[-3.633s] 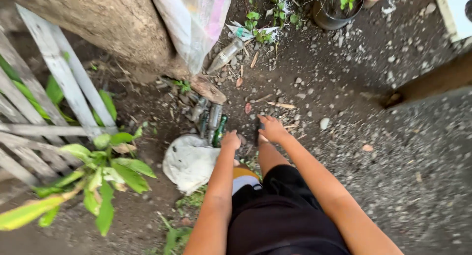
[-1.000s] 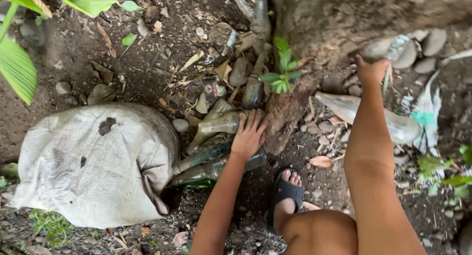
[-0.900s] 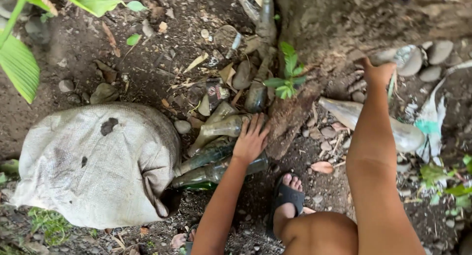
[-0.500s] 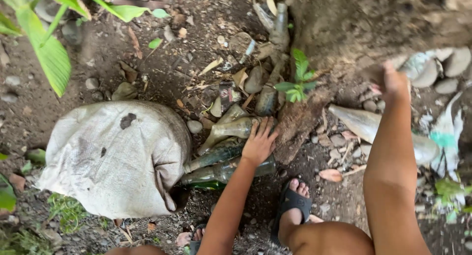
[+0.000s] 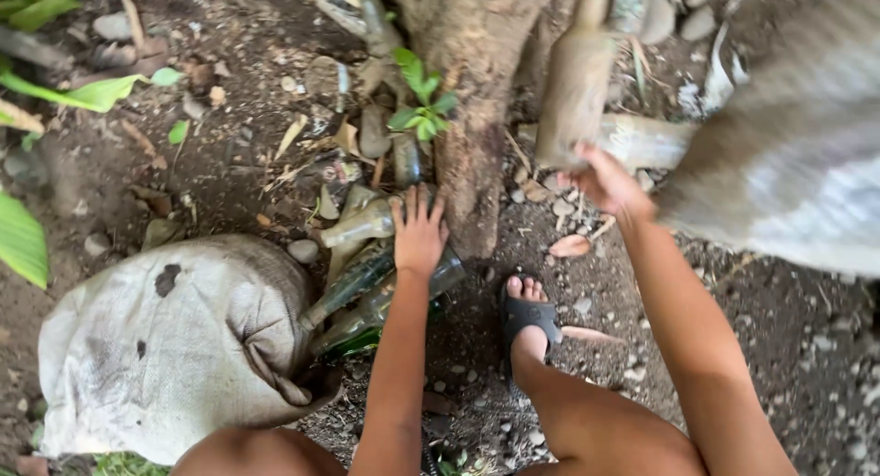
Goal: The recorder walks around a rural outdoor area, picks up empty glass bottles from the ground, and places them into a white sack.
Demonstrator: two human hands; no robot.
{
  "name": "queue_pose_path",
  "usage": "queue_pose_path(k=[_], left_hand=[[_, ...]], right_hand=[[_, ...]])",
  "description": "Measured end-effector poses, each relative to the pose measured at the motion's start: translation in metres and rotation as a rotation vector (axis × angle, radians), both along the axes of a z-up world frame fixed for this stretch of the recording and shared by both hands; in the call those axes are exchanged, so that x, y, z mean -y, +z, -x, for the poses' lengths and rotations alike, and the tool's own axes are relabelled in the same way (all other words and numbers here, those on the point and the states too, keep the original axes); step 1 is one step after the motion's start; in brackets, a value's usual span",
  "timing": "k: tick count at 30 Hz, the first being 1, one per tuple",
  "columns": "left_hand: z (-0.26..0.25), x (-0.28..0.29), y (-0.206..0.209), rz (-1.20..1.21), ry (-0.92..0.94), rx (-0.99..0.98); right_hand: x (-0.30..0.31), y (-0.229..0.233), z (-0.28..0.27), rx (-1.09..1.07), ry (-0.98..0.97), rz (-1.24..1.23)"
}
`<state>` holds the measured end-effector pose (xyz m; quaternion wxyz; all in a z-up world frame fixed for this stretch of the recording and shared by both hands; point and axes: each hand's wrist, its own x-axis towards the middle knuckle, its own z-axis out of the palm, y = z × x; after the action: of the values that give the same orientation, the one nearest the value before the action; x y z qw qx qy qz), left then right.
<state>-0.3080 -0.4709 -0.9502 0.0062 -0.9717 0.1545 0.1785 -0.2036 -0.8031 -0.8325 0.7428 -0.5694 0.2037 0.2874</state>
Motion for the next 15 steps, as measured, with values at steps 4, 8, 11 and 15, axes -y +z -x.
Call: queue_pose_path(k=[4,8,11,15], left_hand=[[-0.002,-0.001,-0.001,-0.016,-0.003,0.081],[-0.001,-0.004,0.005,0.021,0.042,0.038],[0.0,-0.005,0.006,0.027,0.047,0.057],[0.0,-0.005,0.011,0.005,0.061,0.058]], right_hand=[[0.055,-0.044,0.072,-0.172,0.026,0.079],[0.075,-0.025,0.115,-0.099,0.393,0.445],[0.081,-0.015,0.122,-0.038,0.582,0.853],[0.111,-0.051,0.111,-0.183,0.974,1.312]])
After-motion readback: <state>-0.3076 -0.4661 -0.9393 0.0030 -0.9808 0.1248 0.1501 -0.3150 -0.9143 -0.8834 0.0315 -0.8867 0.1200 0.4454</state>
